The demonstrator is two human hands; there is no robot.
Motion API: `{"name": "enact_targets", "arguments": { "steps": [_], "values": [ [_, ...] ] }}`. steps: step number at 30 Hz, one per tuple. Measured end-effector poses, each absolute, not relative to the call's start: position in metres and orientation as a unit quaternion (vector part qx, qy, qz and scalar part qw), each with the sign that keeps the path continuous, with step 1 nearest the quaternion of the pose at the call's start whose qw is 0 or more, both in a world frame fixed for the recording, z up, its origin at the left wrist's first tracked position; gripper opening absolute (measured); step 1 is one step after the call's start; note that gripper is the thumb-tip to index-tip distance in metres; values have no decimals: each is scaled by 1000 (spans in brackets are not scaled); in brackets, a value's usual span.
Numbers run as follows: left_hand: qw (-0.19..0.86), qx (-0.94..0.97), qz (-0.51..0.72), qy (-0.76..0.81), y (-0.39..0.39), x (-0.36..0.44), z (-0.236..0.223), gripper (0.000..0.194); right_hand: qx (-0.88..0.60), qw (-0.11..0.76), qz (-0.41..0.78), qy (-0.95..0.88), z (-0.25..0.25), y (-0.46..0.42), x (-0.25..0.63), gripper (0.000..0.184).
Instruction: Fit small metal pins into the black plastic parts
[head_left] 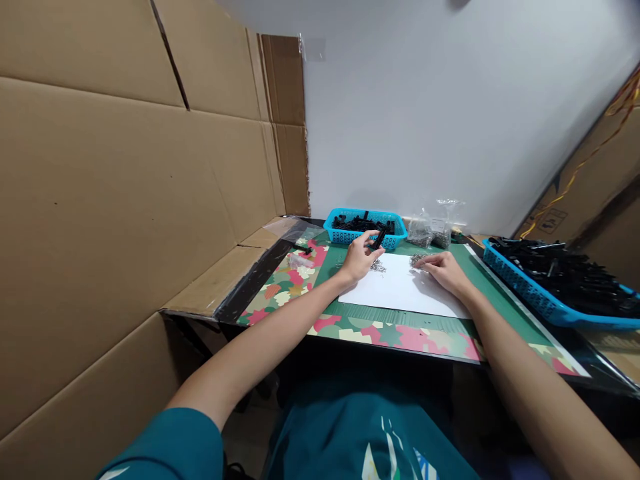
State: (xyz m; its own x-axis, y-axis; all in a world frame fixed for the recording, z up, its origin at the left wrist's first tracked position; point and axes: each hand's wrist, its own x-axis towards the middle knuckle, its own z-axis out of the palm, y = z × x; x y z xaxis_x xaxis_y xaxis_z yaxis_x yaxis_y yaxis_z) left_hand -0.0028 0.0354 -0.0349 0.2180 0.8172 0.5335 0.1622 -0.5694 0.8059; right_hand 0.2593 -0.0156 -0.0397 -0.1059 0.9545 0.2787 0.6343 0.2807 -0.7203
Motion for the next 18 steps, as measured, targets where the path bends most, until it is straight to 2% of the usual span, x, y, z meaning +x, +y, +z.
{"name": "enact_targets", "arguments": {
  "steps": [3,9,14,18],
  "values": [
    [299,714,525,354,37,-2,-35,46,-565,407,213,-685,-39,-16,260,46],
    [300,703,529,370,35,0,-33,45,-566,351,203,-717,-42,-14,260,41],
    [306,711,518,365,33,1,-31,45,-539,380,267,-703,-40,-16,260,38],
    [301,721,507,364,32,2,-32,44,-536,374,241,-718,-38,-17,260,38]
  ]
}}
